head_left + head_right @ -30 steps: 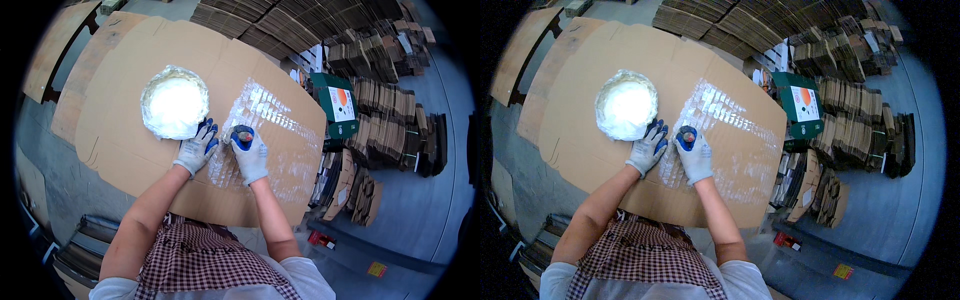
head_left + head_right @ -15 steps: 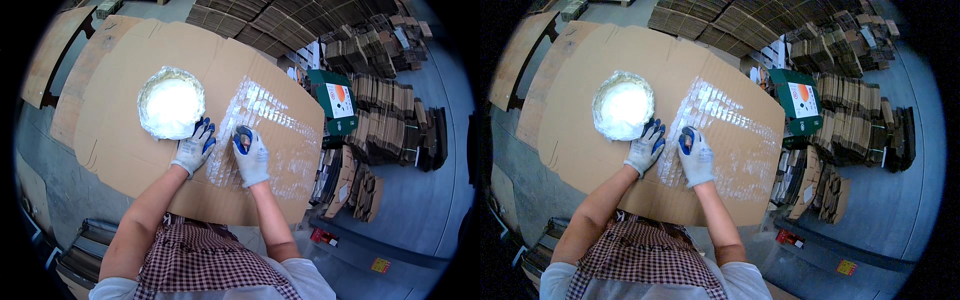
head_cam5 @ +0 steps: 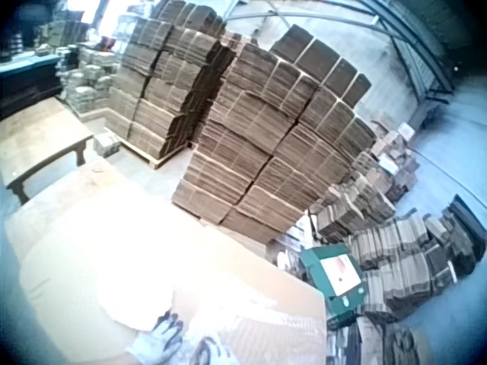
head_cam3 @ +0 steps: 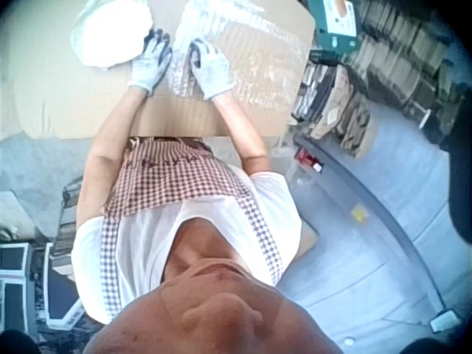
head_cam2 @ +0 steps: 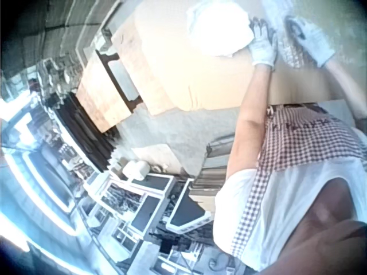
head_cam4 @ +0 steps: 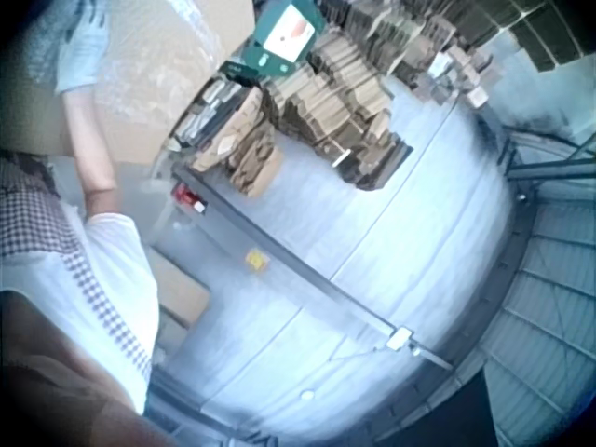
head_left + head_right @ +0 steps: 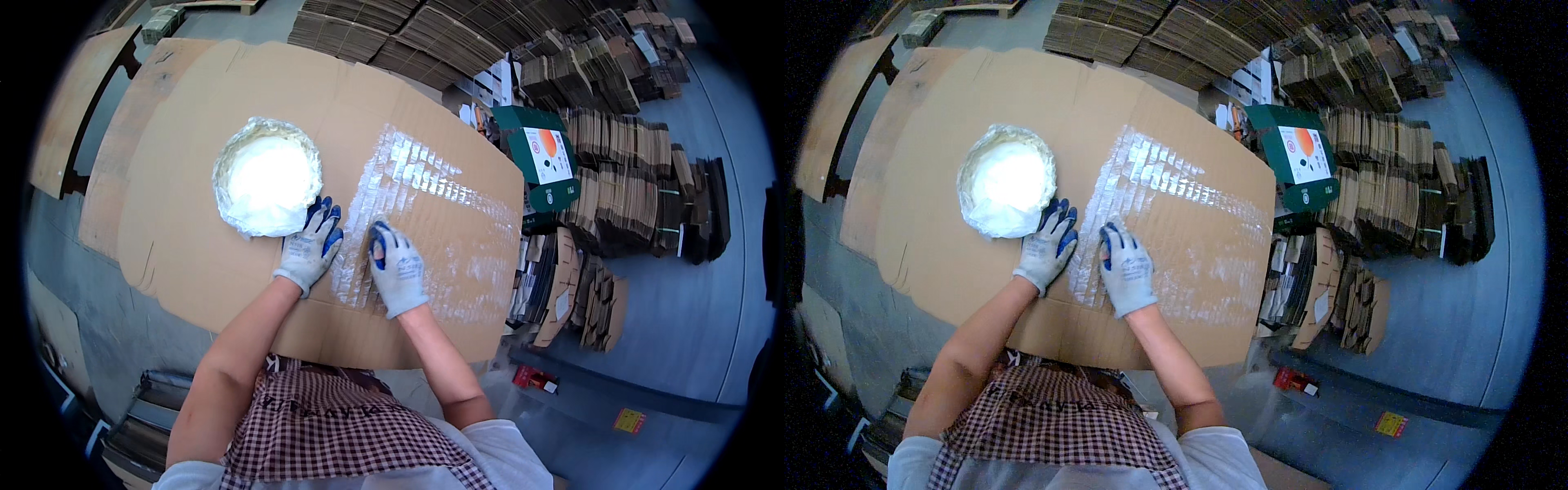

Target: The person uses a small brush to spread a white paste from a bowl onto a large flat cardboard sheet. They repeatedly dip the brush into the paste and apply it in horizontal strokes across the surface. The person then picks up the bowl and brush and walks away.

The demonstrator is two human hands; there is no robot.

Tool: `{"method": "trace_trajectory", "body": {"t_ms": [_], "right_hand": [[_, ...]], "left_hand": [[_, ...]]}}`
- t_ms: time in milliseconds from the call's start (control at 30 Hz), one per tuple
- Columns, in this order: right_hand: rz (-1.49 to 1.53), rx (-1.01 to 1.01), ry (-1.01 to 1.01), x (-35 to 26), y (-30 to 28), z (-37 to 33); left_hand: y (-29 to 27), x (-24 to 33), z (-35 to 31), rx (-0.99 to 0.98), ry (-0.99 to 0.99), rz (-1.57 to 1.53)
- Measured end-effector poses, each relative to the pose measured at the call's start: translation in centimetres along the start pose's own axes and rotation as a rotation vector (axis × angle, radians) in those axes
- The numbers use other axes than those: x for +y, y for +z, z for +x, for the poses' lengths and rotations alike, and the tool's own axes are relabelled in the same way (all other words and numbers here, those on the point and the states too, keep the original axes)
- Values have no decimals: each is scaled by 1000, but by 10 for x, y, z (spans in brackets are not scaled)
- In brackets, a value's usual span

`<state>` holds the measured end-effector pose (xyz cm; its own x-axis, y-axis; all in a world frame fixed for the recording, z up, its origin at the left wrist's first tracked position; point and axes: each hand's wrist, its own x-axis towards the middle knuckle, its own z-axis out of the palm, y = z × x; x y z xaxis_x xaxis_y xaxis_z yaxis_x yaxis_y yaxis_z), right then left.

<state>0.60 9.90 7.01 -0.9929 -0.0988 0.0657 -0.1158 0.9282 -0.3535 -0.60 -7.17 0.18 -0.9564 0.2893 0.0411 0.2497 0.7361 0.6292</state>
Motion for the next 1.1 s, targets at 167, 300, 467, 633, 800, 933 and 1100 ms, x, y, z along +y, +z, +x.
{"method": "trace_trajectory", "body": {"t_ms": [167,300,467,633,800,933,1100], "right_hand": [[-134,85,243,54,-5,14],[-52,153,335,78,-17,21],[63,118,-60,26,-1,28],[-50,30,82,48,3,50],[-82,48,245,71,-15,60],[-59,69,-149,31,3,56],[-118,57,43,72,10,74]], "left_hand": [[-1,2,1,19,11,20],[-2,2,1,16,2,24],[2,-3,0,-27,-11,23],[-2,2,0,31,15,33],[0,1,0,14,3,25],[1,-1,-1,1,-2,20],[-4,1,1,-29,6,48]]}}
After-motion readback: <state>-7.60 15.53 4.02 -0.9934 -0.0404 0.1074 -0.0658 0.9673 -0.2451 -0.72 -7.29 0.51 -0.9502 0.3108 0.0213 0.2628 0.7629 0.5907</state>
